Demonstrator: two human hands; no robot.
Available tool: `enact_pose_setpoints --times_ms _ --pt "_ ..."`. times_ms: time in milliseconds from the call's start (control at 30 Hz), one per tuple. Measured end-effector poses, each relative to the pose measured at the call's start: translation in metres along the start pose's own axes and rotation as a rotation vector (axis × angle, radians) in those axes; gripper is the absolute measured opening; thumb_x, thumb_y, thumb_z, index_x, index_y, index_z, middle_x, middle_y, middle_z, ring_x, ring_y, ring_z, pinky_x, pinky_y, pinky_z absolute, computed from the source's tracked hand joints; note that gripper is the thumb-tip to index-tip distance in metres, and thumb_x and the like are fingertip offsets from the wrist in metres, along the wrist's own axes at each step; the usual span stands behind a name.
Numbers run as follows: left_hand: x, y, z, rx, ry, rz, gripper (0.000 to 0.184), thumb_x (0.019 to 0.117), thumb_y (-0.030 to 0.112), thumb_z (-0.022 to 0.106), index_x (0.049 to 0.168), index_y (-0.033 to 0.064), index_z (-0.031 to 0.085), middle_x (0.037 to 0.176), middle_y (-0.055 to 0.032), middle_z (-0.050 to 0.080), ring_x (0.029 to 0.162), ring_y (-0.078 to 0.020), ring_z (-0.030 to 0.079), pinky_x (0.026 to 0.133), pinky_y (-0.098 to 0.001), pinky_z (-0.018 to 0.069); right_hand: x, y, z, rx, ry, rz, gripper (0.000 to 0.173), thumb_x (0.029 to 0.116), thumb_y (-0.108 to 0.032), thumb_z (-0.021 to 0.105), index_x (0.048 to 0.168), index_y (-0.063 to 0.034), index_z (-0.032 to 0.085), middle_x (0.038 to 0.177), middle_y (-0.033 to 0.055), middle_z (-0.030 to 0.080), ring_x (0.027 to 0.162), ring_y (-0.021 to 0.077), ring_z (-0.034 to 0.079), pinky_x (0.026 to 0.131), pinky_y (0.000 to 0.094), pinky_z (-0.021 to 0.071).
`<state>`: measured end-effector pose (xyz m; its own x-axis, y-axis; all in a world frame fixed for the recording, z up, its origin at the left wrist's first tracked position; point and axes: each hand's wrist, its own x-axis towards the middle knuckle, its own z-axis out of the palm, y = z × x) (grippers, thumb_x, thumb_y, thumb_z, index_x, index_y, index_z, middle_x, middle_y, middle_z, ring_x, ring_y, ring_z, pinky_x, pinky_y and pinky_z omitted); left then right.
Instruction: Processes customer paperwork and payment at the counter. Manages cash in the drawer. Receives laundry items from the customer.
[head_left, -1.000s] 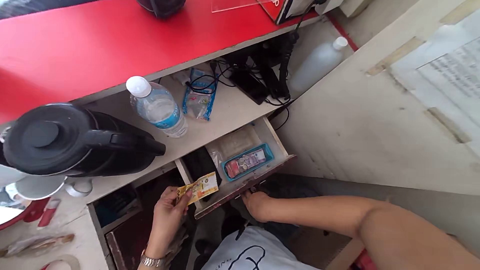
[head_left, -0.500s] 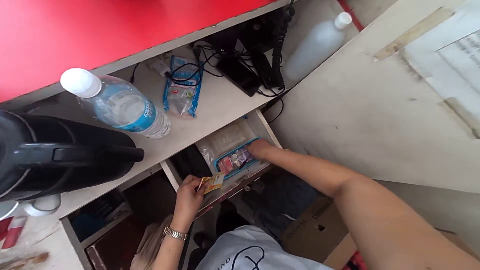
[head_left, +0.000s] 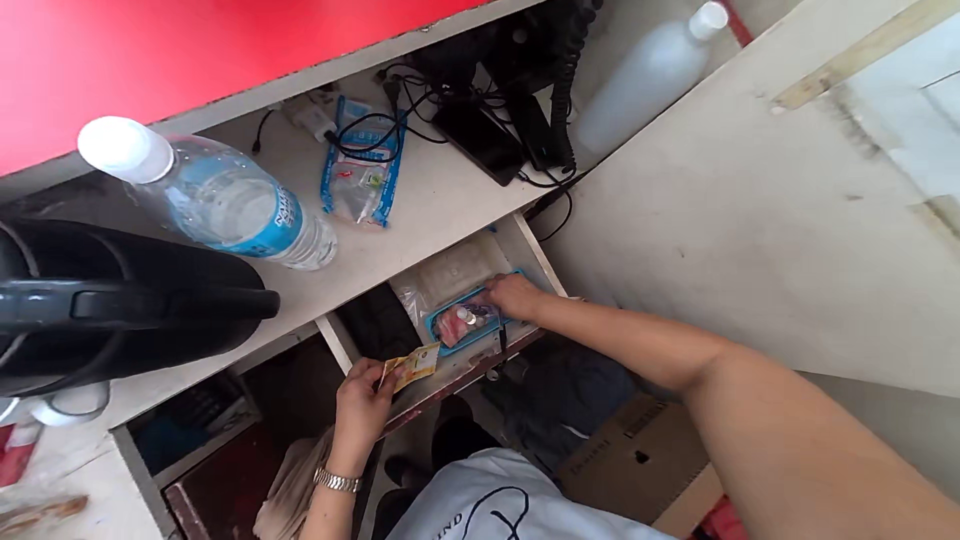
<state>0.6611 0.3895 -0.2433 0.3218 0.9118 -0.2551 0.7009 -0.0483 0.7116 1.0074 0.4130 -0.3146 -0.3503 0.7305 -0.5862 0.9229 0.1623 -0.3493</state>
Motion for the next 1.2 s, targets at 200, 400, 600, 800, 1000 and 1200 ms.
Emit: enact_pose_setpoints --times_ms 200,400,600,800,1000,1200 --pt "-0.004 -0.003 -0.007 -0.016 0.029 -0.03 0.016 0.0931 0.022 0.074 0.09 0.0063 0.077 0.096 -0.0053 0.069 0.09 -0.0115 0.065 0.08 -0.0301 0.0542 -0.009 0.015 -0.003 0.023 0.072 -0.047 0.02 0.0962 0.0 0.06 0.109 -0.001 0.074 0.121 0.0188 0.068 0.118 0.0405 0.062 0.096 0.057 0.0516" --pt "0.004 -0.005 -0.007 -0.163 0.002 -0.085 0.016 0.0936 0.022 0.074 0.091 0.0064 0.076 0.099 -0.0029 0.068 0.092 -0.0055 0.063 0.081 -0.0226 0.0535 -0.019 0.015 -0.013 0.014 0.046 0.02 0.027 0.0965 0.001 0.056 0.115 -0.0048 0.073 0.112 0.0212 0.07 0.106 0.0417 0.067 0.091 0.0595 0.0519" --pt "0.011 -0.003 -0.004 -0.055 -0.019 -0.04 0.013 0.0937 0.009 0.071 0.105 0.0078 0.078 0.108 -0.0085 0.072 0.102 -0.0139 0.068 0.091 -0.0325 0.0561 -0.029 0.024 -0.021 -0.063 0.103 0.082 0.024 0.0976 0.0 0.055 0.109 -0.0062 0.076 0.103 0.0201 0.072 0.101 0.0412 0.069 0.086 0.0592 0.0538" --pt "0.017 -0.005 -0.011 -0.002 -0.041 -0.078 0.017 0.0941 0.007 0.07 0.109 0.0029 0.076 0.11 -0.0137 0.071 0.102 -0.022 0.069 0.092 -0.042 0.056 -0.034 0.027 -0.045 0.155 0.235 0.017 0.022 0.0972 -0.003 0.061 0.108 -0.0099 0.079 0.105 0.0139 0.073 0.105 0.034 0.069 0.093 0.0557 0.0541" --pt "0.038 0.025 0.005 -0.155 -0.144 -0.172 0.028 0.0943 0.014 0.072 0.12 0.0025 0.071 0.118 -0.0141 0.069 0.108 -0.0206 0.068 0.097 -0.0413 0.0548 -0.032 0.024 -0.077 0.689 0.283 0.015 0.02 0.1008 -0.006 0.062 0.117 0.0011 0.071 0.103 0.0157 0.073 0.093 0.0227 0.069 0.09 0.043 0.0556" --pt "0.07 0.039 0.093 -0.144 -0.417 -0.17 0.074 0.0897 0.02 0.079 0.15 -0.0024 0.043 0.141 -0.0247 0.057 0.128 -0.033 0.059 0.111 -0.0447 0.047 -0.04 0.022 -0.078 0.801 0.288 -0.001 0.018 0.0986 -0.001 0.059 0.11 -0.0016 0.073 0.087 0.0083 0.07 0.073 0.0128 0.063 0.068 0.0325 0.0543"
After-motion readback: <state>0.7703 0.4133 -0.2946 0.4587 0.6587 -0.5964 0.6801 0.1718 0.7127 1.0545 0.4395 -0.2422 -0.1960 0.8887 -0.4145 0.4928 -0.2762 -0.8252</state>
